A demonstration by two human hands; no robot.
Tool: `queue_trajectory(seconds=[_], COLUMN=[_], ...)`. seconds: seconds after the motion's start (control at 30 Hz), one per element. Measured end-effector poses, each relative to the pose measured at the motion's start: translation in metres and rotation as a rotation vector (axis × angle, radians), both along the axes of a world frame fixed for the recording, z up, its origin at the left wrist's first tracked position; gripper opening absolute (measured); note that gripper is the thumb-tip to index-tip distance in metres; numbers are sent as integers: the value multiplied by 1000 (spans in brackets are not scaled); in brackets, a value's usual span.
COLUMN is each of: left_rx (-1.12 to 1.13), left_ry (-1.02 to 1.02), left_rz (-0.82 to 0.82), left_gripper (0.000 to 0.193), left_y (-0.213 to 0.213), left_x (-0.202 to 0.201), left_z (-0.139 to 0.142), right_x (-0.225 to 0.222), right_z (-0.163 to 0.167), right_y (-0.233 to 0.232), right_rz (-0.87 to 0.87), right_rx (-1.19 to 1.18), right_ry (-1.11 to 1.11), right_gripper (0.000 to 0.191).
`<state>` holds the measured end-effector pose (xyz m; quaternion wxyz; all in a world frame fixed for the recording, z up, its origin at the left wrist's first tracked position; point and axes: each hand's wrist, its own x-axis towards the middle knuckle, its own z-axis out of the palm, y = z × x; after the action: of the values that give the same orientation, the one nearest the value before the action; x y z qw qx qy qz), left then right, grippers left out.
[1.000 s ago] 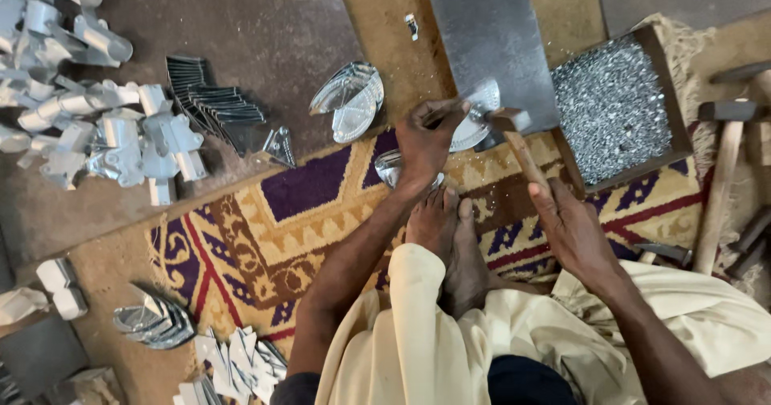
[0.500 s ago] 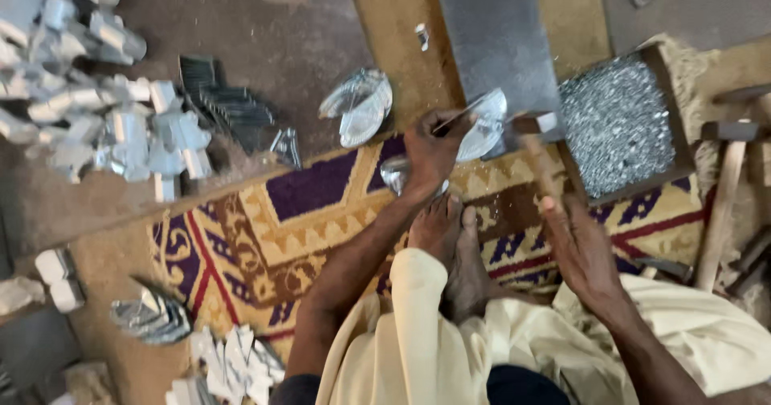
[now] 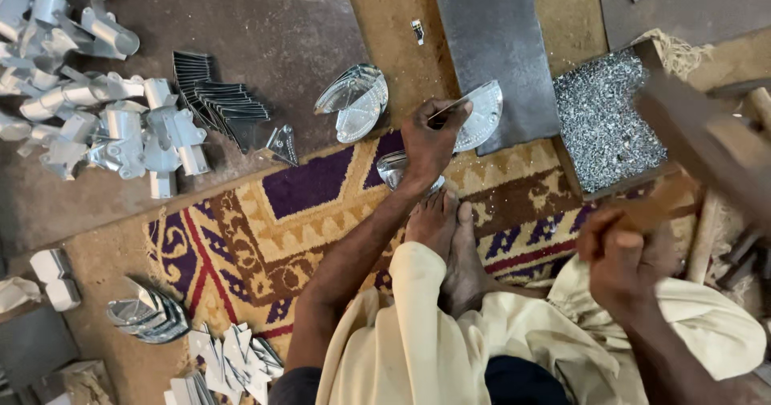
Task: The person sits on the floor and hammers embossed aluminum pieces one at a time on a metal block, repositioning each piece between strikes and setting finished pieces with a pile of completed ones. The person uses a wooden-handled hammer and occasionally reaches into a tray of metal scraps.
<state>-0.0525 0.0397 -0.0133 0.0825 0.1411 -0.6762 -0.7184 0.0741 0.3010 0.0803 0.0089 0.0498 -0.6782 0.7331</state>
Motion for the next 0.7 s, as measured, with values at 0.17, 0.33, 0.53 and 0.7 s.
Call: queue_trajectory(seconds=[0.17, 0.33, 0.53, 0.7], left_rx=[19, 43, 125, 291], left_ry=[103, -24, 146, -22], left_rz=[24, -25, -31, -117], left_gripper=[20, 18, 27, 22], left_y=[2, -5, -23, -51], left_x=[-3, 0, 10, 35], left_z=[-6, -2, 26, 48], right_x=[-22, -12, -54, -100], right_z=[-29, -31, -42, -53], right_y=[-5, -29, -28, 15], right_rz=[224, 75, 121, -155], right_rx=[846, 518, 516, 673], right_ry=[-379, -524, -650, -4], right_gripper=[41, 44, 51, 21])
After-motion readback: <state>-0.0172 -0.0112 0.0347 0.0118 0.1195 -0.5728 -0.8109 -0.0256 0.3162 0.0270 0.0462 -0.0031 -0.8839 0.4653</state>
